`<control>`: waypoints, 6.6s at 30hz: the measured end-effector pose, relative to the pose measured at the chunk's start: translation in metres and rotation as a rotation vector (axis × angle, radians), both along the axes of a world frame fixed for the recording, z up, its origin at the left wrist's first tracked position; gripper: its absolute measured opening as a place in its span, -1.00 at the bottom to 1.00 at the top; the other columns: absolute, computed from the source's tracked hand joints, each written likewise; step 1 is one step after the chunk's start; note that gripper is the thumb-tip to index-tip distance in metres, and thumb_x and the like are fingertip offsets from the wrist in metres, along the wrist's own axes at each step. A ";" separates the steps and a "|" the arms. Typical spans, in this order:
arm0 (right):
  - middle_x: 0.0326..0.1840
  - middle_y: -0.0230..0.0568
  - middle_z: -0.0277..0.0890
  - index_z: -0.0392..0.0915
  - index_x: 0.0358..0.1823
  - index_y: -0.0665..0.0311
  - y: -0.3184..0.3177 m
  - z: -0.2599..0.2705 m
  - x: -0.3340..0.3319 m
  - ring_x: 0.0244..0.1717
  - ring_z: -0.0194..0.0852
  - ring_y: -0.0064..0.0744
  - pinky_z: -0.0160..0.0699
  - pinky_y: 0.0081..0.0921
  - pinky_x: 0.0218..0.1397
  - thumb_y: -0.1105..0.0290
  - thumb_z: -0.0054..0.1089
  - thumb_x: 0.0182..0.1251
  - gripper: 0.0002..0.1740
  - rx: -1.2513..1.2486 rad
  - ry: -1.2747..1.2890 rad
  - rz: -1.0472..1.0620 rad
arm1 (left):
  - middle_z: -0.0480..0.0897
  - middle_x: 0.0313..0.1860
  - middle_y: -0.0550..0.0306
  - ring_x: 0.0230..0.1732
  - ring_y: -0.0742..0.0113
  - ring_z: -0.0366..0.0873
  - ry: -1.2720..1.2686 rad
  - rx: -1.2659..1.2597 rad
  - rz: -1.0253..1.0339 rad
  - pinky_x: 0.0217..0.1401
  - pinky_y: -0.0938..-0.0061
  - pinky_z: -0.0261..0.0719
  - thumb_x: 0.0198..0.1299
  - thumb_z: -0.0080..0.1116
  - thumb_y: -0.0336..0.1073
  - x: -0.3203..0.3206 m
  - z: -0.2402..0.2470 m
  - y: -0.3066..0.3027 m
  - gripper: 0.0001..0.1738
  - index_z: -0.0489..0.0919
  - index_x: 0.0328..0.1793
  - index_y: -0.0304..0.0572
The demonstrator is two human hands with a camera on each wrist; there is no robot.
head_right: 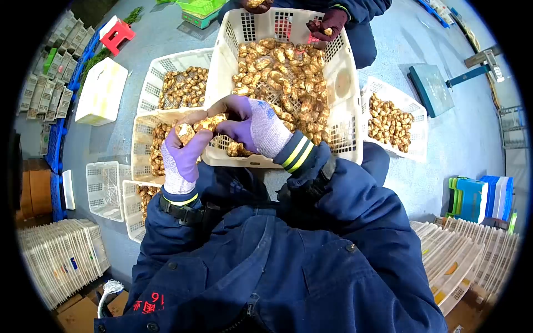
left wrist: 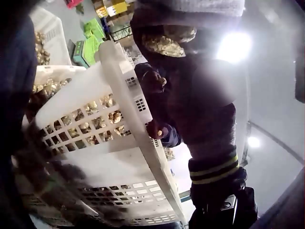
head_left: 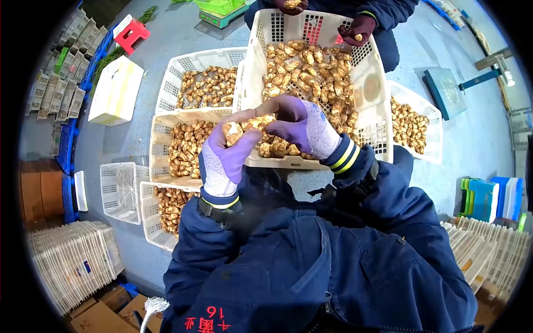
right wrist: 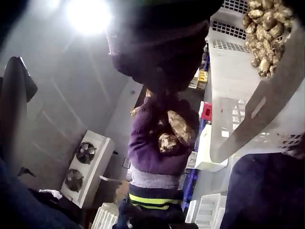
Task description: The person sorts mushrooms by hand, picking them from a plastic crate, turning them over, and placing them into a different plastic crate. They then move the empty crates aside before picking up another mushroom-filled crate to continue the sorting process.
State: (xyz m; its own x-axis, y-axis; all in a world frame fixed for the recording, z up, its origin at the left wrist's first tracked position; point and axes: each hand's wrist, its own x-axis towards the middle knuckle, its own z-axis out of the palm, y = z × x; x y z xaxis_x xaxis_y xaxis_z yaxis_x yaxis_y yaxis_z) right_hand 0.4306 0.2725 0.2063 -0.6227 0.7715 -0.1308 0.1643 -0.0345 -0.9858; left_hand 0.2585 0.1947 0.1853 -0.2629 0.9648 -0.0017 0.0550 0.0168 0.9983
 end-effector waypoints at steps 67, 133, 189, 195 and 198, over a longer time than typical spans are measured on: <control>-0.08 -0.07 0.65 0.58 0.15 0.15 0.141 -0.063 0.038 -0.06 0.63 -0.20 0.58 -0.31 0.05 0.13 0.11 0.34 -0.57 0.526 -0.333 0.110 | 0.49 -0.02 -0.04 -0.10 0.18 0.54 -0.776 -0.326 -0.099 -0.20 0.44 0.61 0.33 0.19 -0.12 0.038 -0.037 0.067 -0.38 0.26 0.42 -0.16; -0.20 -0.39 0.65 0.63 0.04 0.20 0.094 -0.059 0.035 -0.07 0.58 -0.58 0.52 -0.56 -0.02 0.27 0.31 0.20 -0.62 0.045 0.069 0.248 | 0.61 0.07 -0.16 -0.02 -0.04 0.68 -0.735 -0.327 -0.214 -0.02 0.17 0.74 0.24 0.20 -0.42 0.027 -0.055 0.057 -0.44 0.33 0.37 -0.21; -0.38 -0.40 0.59 0.63 -0.13 0.22 0.078 -0.076 0.034 -0.44 0.54 -0.60 0.50 -0.62 -0.37 0.27 0.31 0.22 -0.75 -0.245 0.296 -0.096 | 0.50 0.26 -0.25 0.25 -0.21 0.49 -1.122 -0.159 -0.444 0.26 -0.11 0.53 0.37 -0.08 -0.26 0.021 -0.058 0.068 -0.43 0.23 0.46 -0.35; -0.38 -0.35 0.59 0.64 -0.17 0.25 0.088 -0.072 0.042 -0.44 0.55 -0.54 0.54 -0.56 -0.35 0.32 0.31 0.20 -0.78 -0.219 0.122 -0.056 | 0.46 0.30 -0.19 0.28 -0.14 0.48 -1.091 -0.194 -0.398 0.29 -0.07 0.54 0.27 -0.03 -0.44 0.022 -0.061 0.070 -0.40 0.24 0.46 -0.24; -0.07 -0.10 0.62 0.64 -0.09 0.22 0.097 -0.105 0.047 -0.12 0.66 -0.22 0.64 -0.37 -0.10 0.42 0.28 0.11 -0.71 0.978 -0.079 0.067 | 0.47 0.30 -0.10 0.31 -0.05 0.46 -1.049 -0.156 -0.307 0.32 -0.03 0.52 0.22 0.00 -0.51 0.028 -0.060 0.069 -0.38 0.26 0.45 -0.17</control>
